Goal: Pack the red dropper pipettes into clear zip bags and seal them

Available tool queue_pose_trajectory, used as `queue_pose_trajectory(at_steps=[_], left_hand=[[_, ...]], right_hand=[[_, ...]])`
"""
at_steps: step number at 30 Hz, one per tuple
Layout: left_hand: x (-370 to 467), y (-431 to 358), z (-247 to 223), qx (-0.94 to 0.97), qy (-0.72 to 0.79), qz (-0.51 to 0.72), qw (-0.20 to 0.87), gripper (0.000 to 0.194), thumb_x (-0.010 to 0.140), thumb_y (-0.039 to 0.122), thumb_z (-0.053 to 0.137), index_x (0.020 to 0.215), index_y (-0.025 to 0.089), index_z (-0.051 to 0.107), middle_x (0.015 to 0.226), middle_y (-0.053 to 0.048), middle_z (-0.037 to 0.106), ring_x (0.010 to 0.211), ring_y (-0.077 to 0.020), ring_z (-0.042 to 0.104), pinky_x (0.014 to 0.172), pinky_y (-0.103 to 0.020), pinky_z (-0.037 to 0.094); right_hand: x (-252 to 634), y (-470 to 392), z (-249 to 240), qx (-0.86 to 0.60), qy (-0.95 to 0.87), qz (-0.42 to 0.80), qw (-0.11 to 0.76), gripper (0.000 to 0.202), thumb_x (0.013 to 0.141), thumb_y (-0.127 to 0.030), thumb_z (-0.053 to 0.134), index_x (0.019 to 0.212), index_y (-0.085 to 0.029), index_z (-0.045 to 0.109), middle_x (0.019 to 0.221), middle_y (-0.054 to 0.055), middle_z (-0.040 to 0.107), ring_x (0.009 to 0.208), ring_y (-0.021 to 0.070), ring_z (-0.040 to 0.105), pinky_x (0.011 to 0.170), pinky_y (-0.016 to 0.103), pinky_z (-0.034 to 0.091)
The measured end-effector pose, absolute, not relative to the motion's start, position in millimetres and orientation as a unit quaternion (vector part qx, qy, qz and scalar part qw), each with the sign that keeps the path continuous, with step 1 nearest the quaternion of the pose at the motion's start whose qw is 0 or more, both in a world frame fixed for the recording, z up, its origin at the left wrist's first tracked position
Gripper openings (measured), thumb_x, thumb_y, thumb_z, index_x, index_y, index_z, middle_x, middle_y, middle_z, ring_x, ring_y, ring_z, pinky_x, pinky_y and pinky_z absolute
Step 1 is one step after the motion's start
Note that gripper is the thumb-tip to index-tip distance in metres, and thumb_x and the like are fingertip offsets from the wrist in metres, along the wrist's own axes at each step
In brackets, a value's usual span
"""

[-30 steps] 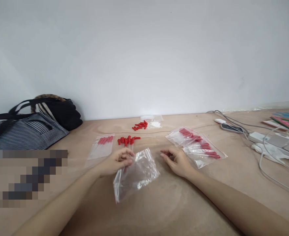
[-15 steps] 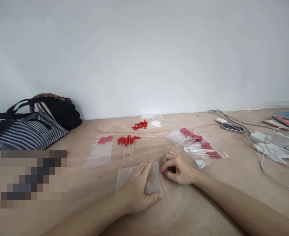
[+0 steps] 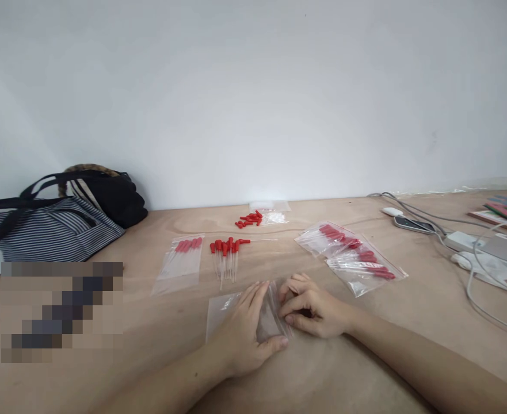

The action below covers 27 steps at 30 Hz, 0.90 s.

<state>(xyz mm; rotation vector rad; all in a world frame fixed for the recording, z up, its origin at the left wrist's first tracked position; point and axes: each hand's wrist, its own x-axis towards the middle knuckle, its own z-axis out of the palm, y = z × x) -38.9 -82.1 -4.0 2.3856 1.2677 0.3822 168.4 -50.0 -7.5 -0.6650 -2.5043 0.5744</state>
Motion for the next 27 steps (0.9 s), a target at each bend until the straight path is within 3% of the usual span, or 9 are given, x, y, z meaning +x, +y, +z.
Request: queue_pose_trajectory(at_steps=[5,9,13,17,22,24,27], left_hand=[[-38,-82,-3,0.85,0.465,0.141,0.205,0.086,0.068,0.048,0.063,0.135,0.013,0.022,0.139,-0.017,0.031,0.127,-0.0329,0.027,0.1,-0.052,0.028],[-38,-81,1,0.84,0.472,0.175,0.203,0.079,0.068,0.045,0.063,0.132,0.015,0.028,0.133,-0.016,0.04,0.121,-0.0327,0.037,0.097,-0.051,0.033],[-43,-79,6,0.837,0.451,0.207,0.231,0.083,0.066,0.049,0.065,0.133,0.018,0.026,0.133,-0.015,0.04,0.119,-0.0325,0.039,0.096,-0.05,0.034],[-48,-76,2,0.832,0.429,0.225,0.271,0.08,0.065,0.044,0.066,0.131,0.018,0.028,0.13,-0.014,0.043,0.117,-0.0316,0.041,0.094,-0.047,0.037],[-51,-76,-4,0.812,0.455,0.244,0.274,0.066,0.071,0.031,0.06,0.128,0.02,0.028,0.126,-0.012,0.046,0.114,-0.0277,0.044,0.094,-0.046,0.037],[-51,-78,-3,0.81,0.464,0.238,0.268,0.065,0.07,0.027,0.06,0.126,0.019,0.029,0.127,-0.012,0.046,0.116,-0.0277,0.043,0.095,-0.047,0.035],[-50,-79,-1,0.813,0.47,0.226,0.257,0.063,0.068,0.023,0.058,0.125,0.02,0.03,0.127,-0.012,0.044,0.116,-0.0273,0.041,0.096,-0.046,0.035]], right_hand=[[166,-52,-1,-0.193,-0.941,0.218,0.173,0.027,0.08,-0.019,0.048,0.103,-0.024,0.061,0.1,0.001,0.062,0.081,0.015,0.046,0.074,0.032,0.027],[166,-50,2,-0.213,-0.947,0.192,0.144,0.042,0.084,-0.025,0.046,0.126,-0.028,0.044,0.104,0.003,0.061,0.082,0.0164,0.044,0.072,0.032,0.025],[166,-49,4,-0.216,-0.952,0.181,0.12,0.045,0.086,-0.028,0.042,0.131,-0.029,0.037,0.098,0.004,0.061,0.084,0.0174,0.044,0.074,0.033,0.025],[167,-48,0,-0.217,-0.944,0.206,0.138,0.045,0.084,-0.026,0.046,0.128,-0.031,0.041,0.096,0.004,0.061,0.084,0.0178,0.046,0.076,0.035,0.028],[165,-27,-12,-0.274,-0.859,0.327,0.283,0.028,0.079,-0.029,0.053,0.103,-0.019,0.062,0.095,0.005,0.063,0.083,0.0159,0.054,0.073,0.029,0.039],[158,-7,-12,-0.405,-0.812,0.273,0.321,0.019,0.08,-0.025,0.05,0.088,-0.018,0.065,0.084,0.004,0.065,0.071,0.014,0.056,0.065,0.026,0.042],[140,31,-7,-0.503,-0.79,0.164,0.311,0.013,0.077,-0.016,0.053,0.086,-0.017,0.062,0.09,0.004,0.064,0.082,0.0152,0.056,0.074,0.027,0.042]])
